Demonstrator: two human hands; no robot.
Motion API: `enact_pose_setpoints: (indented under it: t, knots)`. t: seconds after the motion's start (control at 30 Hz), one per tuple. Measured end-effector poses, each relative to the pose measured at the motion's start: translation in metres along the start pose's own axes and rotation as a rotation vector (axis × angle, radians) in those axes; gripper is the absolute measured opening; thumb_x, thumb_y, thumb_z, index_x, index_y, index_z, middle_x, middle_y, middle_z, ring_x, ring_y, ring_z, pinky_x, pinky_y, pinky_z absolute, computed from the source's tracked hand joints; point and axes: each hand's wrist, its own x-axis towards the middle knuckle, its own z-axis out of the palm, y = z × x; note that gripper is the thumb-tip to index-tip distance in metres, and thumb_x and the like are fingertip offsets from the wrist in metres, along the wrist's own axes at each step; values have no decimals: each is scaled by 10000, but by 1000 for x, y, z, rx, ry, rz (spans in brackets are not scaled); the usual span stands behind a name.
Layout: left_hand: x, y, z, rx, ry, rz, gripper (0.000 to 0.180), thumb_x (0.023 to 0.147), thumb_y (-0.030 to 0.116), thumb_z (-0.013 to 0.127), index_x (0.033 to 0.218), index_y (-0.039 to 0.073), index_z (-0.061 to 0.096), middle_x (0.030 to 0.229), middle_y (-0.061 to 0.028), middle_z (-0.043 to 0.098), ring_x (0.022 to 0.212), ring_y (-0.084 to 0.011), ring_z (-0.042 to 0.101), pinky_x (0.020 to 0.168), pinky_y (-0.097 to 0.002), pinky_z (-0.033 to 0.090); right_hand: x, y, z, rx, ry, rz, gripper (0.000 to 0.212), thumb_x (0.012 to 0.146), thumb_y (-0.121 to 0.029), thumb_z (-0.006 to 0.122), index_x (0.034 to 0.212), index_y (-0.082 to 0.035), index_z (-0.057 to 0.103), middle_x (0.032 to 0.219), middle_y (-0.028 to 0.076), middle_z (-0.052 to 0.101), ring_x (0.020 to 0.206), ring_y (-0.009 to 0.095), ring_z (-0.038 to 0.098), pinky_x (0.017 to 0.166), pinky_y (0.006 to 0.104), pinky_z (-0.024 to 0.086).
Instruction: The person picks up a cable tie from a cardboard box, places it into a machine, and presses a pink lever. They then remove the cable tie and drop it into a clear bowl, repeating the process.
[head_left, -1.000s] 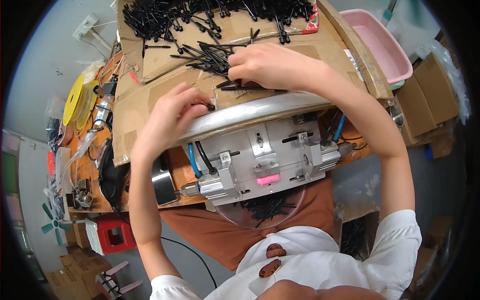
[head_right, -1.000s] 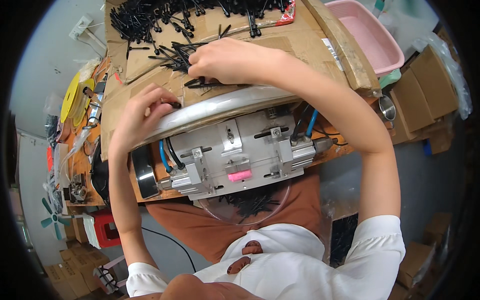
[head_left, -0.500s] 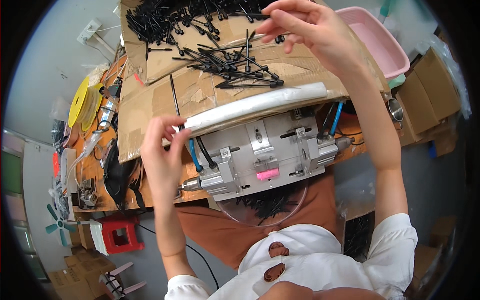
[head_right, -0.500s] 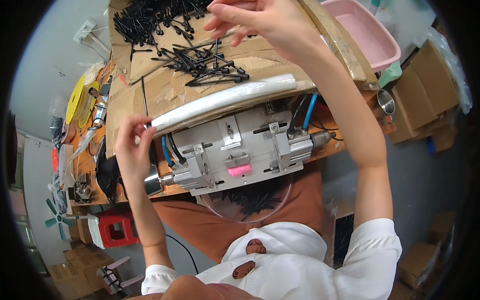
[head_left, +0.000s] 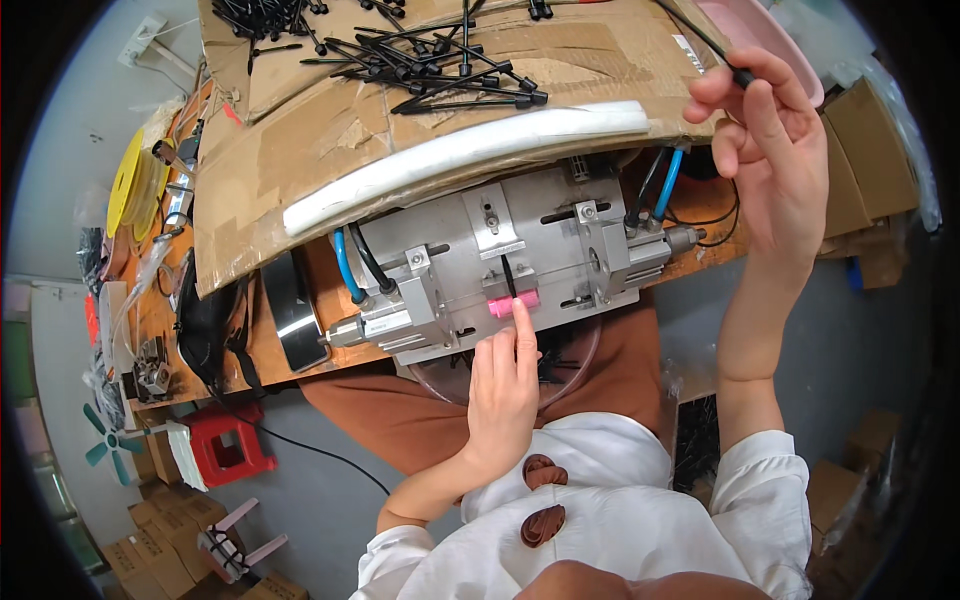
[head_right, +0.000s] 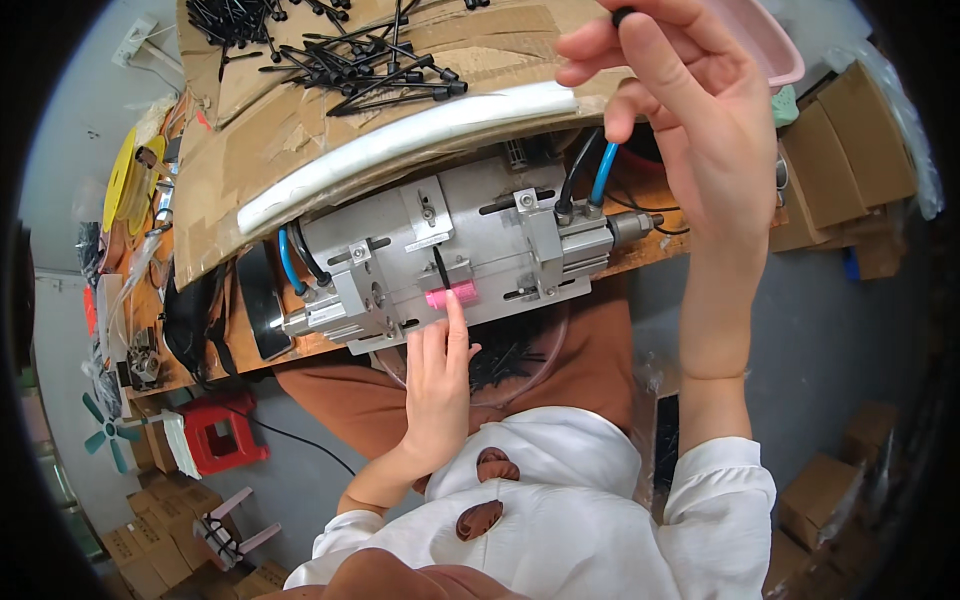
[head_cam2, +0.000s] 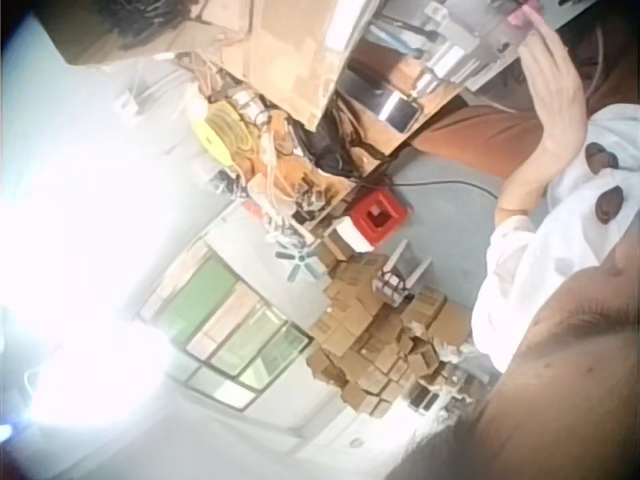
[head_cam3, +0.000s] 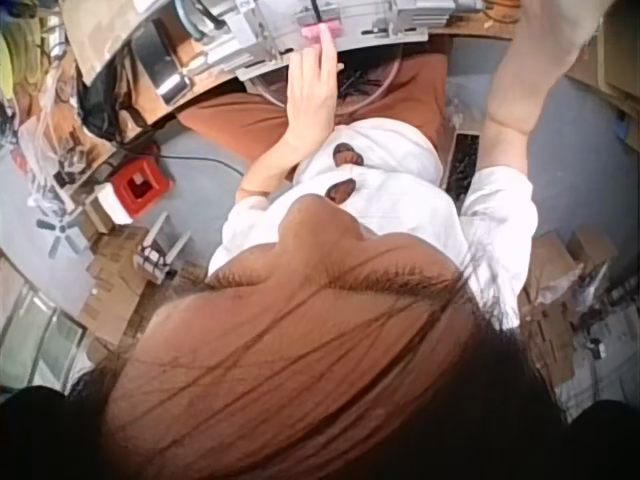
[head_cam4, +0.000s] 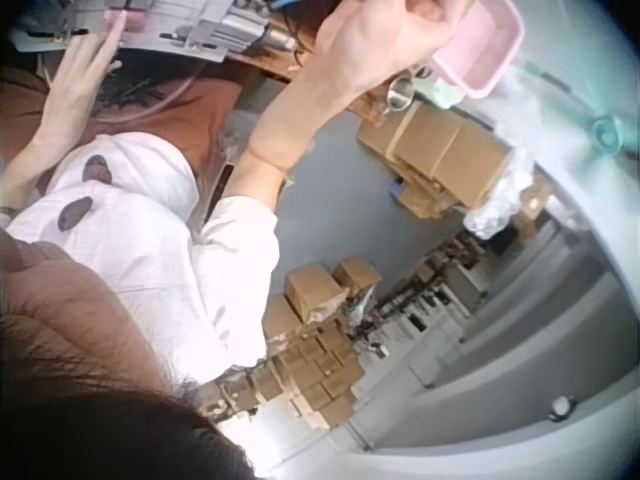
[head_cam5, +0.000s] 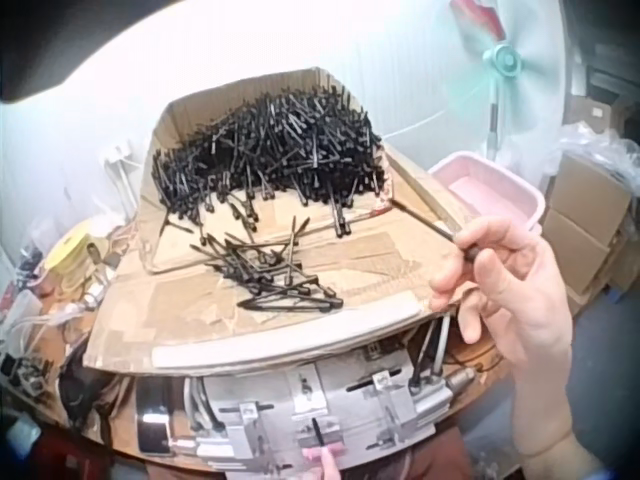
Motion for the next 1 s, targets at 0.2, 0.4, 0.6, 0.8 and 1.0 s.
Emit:
enact_pose_setpoints:
  t: [0.2, 0.4, 0.6, 0.8, 1.0]
  knots:
    - [5, 5, -1, 34, -3, 4, 691, 746, -46, 669, 1380, -40, 394, 950, -121, 517, 887, -280, 483, 768, -381, 432, -13, -14, 19, -11, 55, -64, 244, 921, -118, 568, 1108, 38, 559, 932, 152, 660, 785, 163, 629, 522, 198, 457]
    - [4, -1, -7, 118, -53, 53, 706, 698, -59, 593, 1372, -82, 384, 946, -119, 507, 853, -252, 500, 762, -330, 459, -73, -15, 57, -290, 145, 100, 407, 791, 128, 610, 1185, 54, 541, 885, 123, 674, 717, 107, 620, 548, 186, 493]
    - [114, -29, -76, 49, 297, 216, 511, 780, 4, 647, 1270, 36, 507, 948, -161, 519, 866, -308, 506, 773, -421, 422, -150, 40, 88, -816, -296, -148, 621, 675, 4, 741, 1253, 83, 528, 666, 63, 579, 500, 157, 525, 458, 302, 425]
    - [216, -62, -88, 46, 416, 194, 166, 794, 37, 653, 922, -31, 573, 907, -211, 566, 889, -373, 558, 807, -404, 452, -159, 67, 118, -867, -337, -102, 628, 719, -42, 748, 1298, 30, 517, 574, 36, 496, 470, 152, 492, 438, 296, 392]
    - [228, -105, -97, 6, 283, 339, 171, 832, 125, 680, 983, 69, 622, 731, -55, 503, 635, -171, 460, 599, -304, 406, -152, 56, 114, -874, -429, -1, 643, 752, -54, 705, 1341, 28, 459, 650, 35, 537, 562, 139, 565, 471, 295, 444]
